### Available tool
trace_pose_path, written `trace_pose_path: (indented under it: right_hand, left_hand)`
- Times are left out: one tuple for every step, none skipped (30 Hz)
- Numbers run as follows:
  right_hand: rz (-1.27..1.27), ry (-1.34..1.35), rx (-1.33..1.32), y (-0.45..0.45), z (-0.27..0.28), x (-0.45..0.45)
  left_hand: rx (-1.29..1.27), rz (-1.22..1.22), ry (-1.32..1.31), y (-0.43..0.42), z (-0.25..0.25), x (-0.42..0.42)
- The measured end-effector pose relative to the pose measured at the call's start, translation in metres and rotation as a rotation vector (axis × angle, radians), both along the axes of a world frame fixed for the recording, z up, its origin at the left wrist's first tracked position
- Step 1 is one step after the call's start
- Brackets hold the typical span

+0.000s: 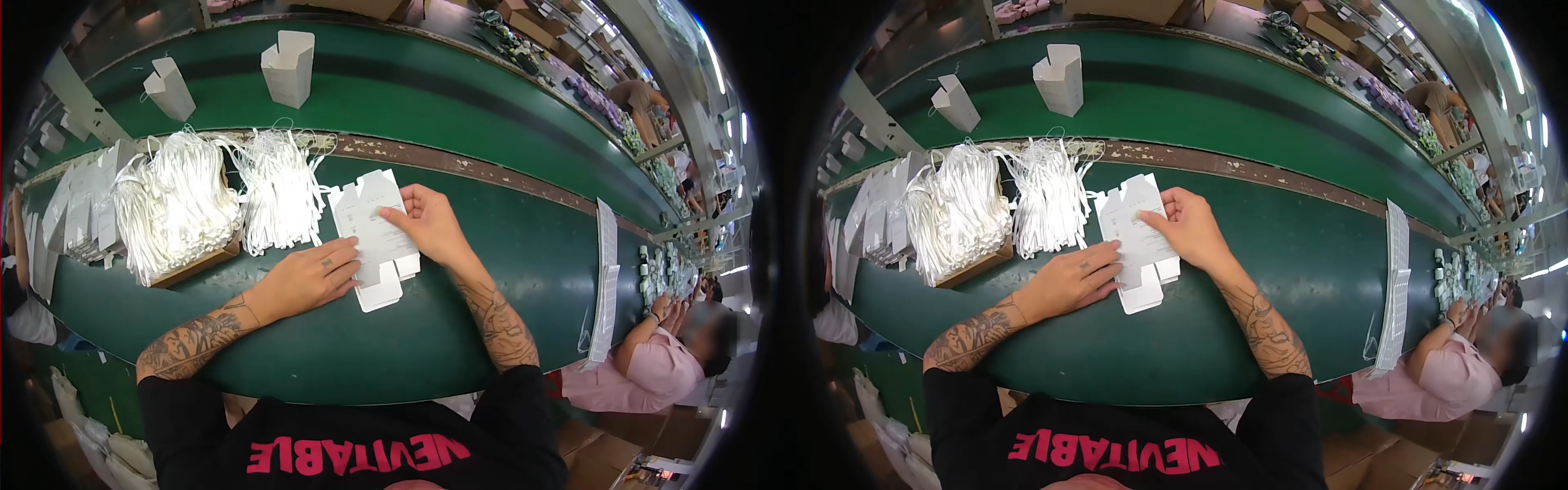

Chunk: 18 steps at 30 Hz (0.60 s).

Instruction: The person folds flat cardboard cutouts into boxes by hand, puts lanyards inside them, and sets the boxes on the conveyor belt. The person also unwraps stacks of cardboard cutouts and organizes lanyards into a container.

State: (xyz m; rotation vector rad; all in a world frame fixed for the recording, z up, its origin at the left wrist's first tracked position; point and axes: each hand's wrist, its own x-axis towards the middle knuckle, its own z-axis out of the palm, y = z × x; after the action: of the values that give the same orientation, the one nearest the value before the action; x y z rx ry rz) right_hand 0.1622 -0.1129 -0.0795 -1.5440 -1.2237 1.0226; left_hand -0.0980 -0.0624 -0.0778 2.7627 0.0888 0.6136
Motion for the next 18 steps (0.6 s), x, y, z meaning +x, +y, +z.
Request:
trace_pose_path:
  right_hand:
    - [-0.071, -0.012, 0.001, -0.001, 0.008, 0.007]
    - [-0.141, -0.024, 0.0, -0.002, 0.019, 0.015]
    - [-0.184, 0.054, 0.072, -0.002, 0.028, 0.016]
    - [-0.189, 0.094, 0.095, -0.001, 0.037, 0.021]
    - [-0.197, 0.205, 0.171, 0.0, 0.046, 0.02]
    - [-0.206, 0.319, 0.246, 0.001, 0.06, 0.011]
    - [-0.128, 0.389, 0.294, 0.002, 0.064, 0.004]
    - [-0.048, 0.461, 0.34, 0.003, 0.066, -0.005]
    - [0.002, 0.463, 0.348, 0.005, 0.075, -0.021]
    - [0.071, 0.433, 0.315, 0.008, 0.079, -0.032]
    - [0.04, 0.421, 0.348, 0.016, 0.087, -0.049]
    - [0.012, 0.411, 0.39, 0.027, 0.095, -0.061]
    - [-0.097, 0.166, 0.493, 0.035, 0.1, -0.061]
    - [-0.218, -0.082, 0.583, 0.042, 0.104, -0.057]
    - [-0.35, -0.335, 0.658, 0.047, 0.106, -0.051]
    - [-0.382, -0.19, 0.696, 0.051, 0.107, -0.045]
    - [-0.351, -0.045, 0.681, 0.048, 0.11, -0.043]
    - [-0.317, 0.099, 0.659, 0.043, 0.113, -0.042]
  left_hand:
    - [0.011, -0.004, -0.015, 0.001, -0.001, -0.001]
    - [0.003, -0.019, -0.013, 0.003, -0.004, -0.003]
    - [-0.002, -0.031, -0.013, 0.006, -0.004, -0.005]
    - [-0.004, -0.042, -0.014, 0.009, -0.004, -0.005]
    - [-0.243, 0.035, -0.09, 0.013, -0.001, -0.005]
    - [-0.481, 0.108, -0.165, 0.02, 0.016, -0.002]
    - [-0.718, 0.178, -0.236, 0.029, 0.03, 0.004]
    - [-1.154, 0.043, -0.448, 0.04, 0.041, 0.02]
    - [-1.292, -0.085, -0.319, 0.052, 0.056, 0.023]
    - [-1.321, -0.167, -0.298, 0.058, 0.065, 0.026]
    - [-1.351, -0.249, -0.273, 0.063, 0.075, 0.03]
    - [-1.269, -0.288, -0.354, 0.066, 0.081, 0.043]
    - [-1.187, -0.333, -0.425, 0.072, 0.087, 0.05]
    - [-1.151, -0.281, -0.498, 0.078, 0.094, 0.053]
    - [-1.123, -0.236, -0.568, 0.083, 0.1, 0.057]
    - [-1.097, -0.197, -0.636, 0.087, 0.104, 0.062]
    - [-0.99, -0.038, -0.616, 0.091, 0.105, 0.06]
    - [-0.989, 0.204, -0.503, 0.088, 0.109, 0.058]
